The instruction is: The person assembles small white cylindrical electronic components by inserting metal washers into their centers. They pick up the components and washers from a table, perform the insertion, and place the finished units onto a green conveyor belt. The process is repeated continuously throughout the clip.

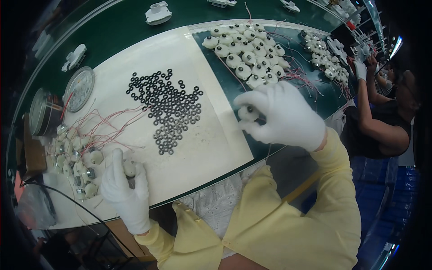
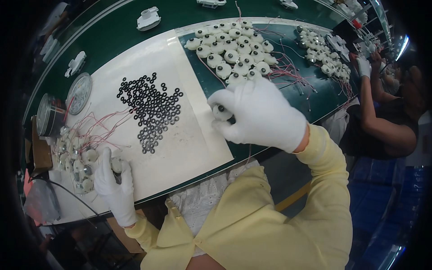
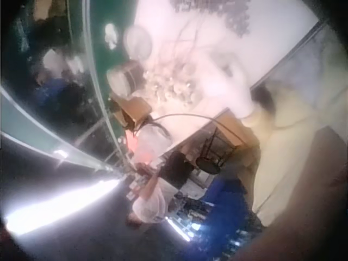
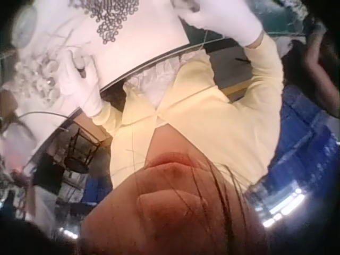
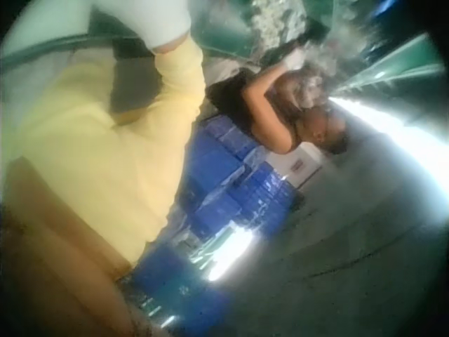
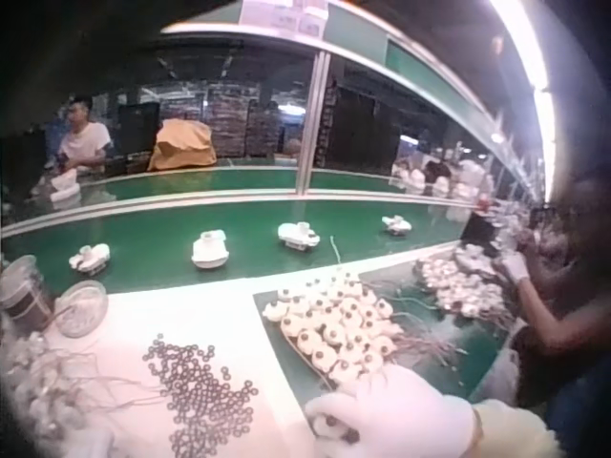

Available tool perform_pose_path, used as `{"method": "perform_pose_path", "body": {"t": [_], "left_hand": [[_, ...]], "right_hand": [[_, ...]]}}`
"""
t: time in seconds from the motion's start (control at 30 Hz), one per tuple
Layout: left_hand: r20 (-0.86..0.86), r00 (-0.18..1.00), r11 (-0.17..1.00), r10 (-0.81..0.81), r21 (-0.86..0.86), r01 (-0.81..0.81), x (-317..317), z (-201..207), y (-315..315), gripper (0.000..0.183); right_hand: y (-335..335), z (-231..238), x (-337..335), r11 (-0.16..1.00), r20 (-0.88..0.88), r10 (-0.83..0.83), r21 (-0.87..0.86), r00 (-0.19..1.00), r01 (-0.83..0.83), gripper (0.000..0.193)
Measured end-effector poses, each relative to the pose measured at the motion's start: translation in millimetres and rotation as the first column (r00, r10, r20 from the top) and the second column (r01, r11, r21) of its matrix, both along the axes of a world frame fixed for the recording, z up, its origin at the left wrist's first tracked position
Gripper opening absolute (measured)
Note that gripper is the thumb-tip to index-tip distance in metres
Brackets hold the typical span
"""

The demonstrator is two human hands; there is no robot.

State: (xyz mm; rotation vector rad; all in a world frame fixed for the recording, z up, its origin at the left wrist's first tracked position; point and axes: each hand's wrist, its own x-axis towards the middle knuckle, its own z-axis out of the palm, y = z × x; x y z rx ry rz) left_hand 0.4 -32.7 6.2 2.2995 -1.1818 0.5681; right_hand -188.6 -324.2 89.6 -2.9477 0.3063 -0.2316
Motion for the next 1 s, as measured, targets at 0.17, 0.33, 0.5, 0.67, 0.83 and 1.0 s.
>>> {"method": "perform_pose_path", "body": {"t": [0.17, 0.33, 0.5, 0.67, 0.83, 1.0], "left_hand": [[0.037, 0.999, 1.000, -0.015, 0.001, 0.015, 1, 0, -2, 0.056], [-0.015, 1.000, 1.000, -0.008, 0.029, 0.008, -2, 5, -1, 0.057], [0.012, 1.000, 1.000, -0.029, -0.006, 0.029, 4, -1, -1, 0.057], [-0.014, 1.000, 1.000, -0.014, -0.015, 0.014, 4, -2, 1, 0.057], [-0.037, 0.999, 1.000, -0.019, -0.008, 0.018, 3, -1, -2, 0.057], [0.054, 0.998, 0.996, 0.026, -0.083, -0.021, 0, 5, 6, 0.056]], "right_hand": [[-65, 40, -20, 0.956, 0.137, -0.291, 0.080, 0.947, 0.282, 0.040], [-180, 27, 3, 0.893, 0.121, -0.449, 0.097, 0.885, 0.440, 0.045], [-265, -19, 22, 0.864, -0.108, -0.461, 0.174, 0.881, 0.473, 0.055], [-255, -26, 32, 0.780, -0.095, -0.459, 0.433, 0.883, 0.452, 0.057], [-278, -27, 22, 0.702, -0.164, -0.487, 0.511, 0.858, 0.496, 0.046], [-264, -21, 16, 0.861, 0.100, -0.493, 0.198, 0.864, 0.469, 0.042]]}}
